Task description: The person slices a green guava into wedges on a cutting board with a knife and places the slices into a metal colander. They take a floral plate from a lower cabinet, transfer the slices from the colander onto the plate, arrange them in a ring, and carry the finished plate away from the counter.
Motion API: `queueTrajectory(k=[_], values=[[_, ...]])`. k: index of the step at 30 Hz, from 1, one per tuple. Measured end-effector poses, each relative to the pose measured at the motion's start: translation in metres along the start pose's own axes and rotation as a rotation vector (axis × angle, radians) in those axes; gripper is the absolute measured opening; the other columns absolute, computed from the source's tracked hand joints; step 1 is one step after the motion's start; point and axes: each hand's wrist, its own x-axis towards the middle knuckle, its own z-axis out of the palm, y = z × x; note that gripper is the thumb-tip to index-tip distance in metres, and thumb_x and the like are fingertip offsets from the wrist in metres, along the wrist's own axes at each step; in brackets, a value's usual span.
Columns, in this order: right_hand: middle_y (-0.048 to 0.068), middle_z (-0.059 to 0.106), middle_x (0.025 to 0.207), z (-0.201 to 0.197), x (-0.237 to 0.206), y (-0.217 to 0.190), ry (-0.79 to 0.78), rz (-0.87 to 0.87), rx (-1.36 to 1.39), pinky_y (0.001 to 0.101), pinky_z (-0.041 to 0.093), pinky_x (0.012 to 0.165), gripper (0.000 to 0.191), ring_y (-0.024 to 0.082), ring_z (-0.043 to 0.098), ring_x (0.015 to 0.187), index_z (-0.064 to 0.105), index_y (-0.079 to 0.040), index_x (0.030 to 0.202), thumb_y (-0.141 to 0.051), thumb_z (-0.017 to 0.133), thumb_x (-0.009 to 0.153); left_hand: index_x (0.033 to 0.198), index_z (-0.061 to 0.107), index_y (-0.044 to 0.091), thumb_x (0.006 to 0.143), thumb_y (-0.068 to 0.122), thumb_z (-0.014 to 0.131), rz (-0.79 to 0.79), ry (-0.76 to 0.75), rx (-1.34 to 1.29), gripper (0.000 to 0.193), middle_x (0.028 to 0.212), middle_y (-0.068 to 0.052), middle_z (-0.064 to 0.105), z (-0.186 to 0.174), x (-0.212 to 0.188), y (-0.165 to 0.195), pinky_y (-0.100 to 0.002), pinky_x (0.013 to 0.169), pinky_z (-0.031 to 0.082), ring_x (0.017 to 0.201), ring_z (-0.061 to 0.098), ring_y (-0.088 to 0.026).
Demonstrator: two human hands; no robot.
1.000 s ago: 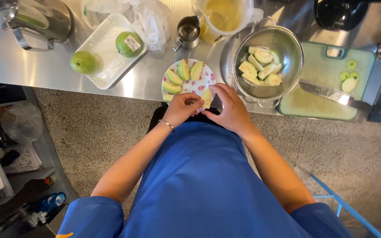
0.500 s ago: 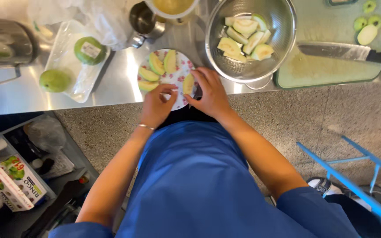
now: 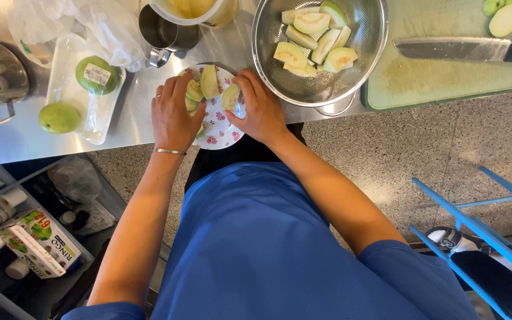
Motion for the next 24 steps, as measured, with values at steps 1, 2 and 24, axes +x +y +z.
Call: queueTrajectory(k=[1, 2, 24], values=[[0.009, 0.056, 0.134, 0.001, 0.001, -0.001, -0.005, -0.007, -0.012, 0.042, 0.052, 0.099, 0.068, 0.033, 0.06, 0.12, 0.055, -0.011, 0.13, -0.025, 0.091, 0.075, 0.137, 0.058, 0.009, 0.077, 0.013, 0.085, 0.008, 0.003, 0.003, 0.066, 0.127, -0.01, 0.063, 0.0, 0.001, 0.0, -0.048, 0.09, 0.047, 0.112, 0.059, -0.035], [0.01, 0.055, 0.135, 0.002, 0.002, -0.002, -0.002, -0.012, -0.02, 0.0424, 0.051, 0.1, 0.069, 0.033, 0.059, 0.121, 0.055, -0.01, 0.131, -0.025, 0.091, 0.074, 0.138, 0.057, 0.009, 0.075, 0.014, 0.085, 0.016, 0.01, 0.007, 0.069, 0.129, -0.011, 0.062, 0.001, 0.002, 0.0, -0.048, 0.09, 0.047, 0.113, 0.059, -0.035], [0.012, 0.059, 0.131, 0.014, 0.033, -0.017, 0.095, -0.065, -0.248, 0.0463, 0.045, 0.102, 0.073, 0.035, 0.056, 0.12, 0.054, -0.006, 0.126, -0.028, 0.093, 0.068, 0.131, 0.06, 0.013, 0.067, 0.014, 0.086, 0.121, 0.002, -0.096, 0.069, 0.125, -0.006, 0.064, 0.004, 0.031, -0.024, -0.046, 0.089, 0.043, 0.113, 0.056, -0.032]])
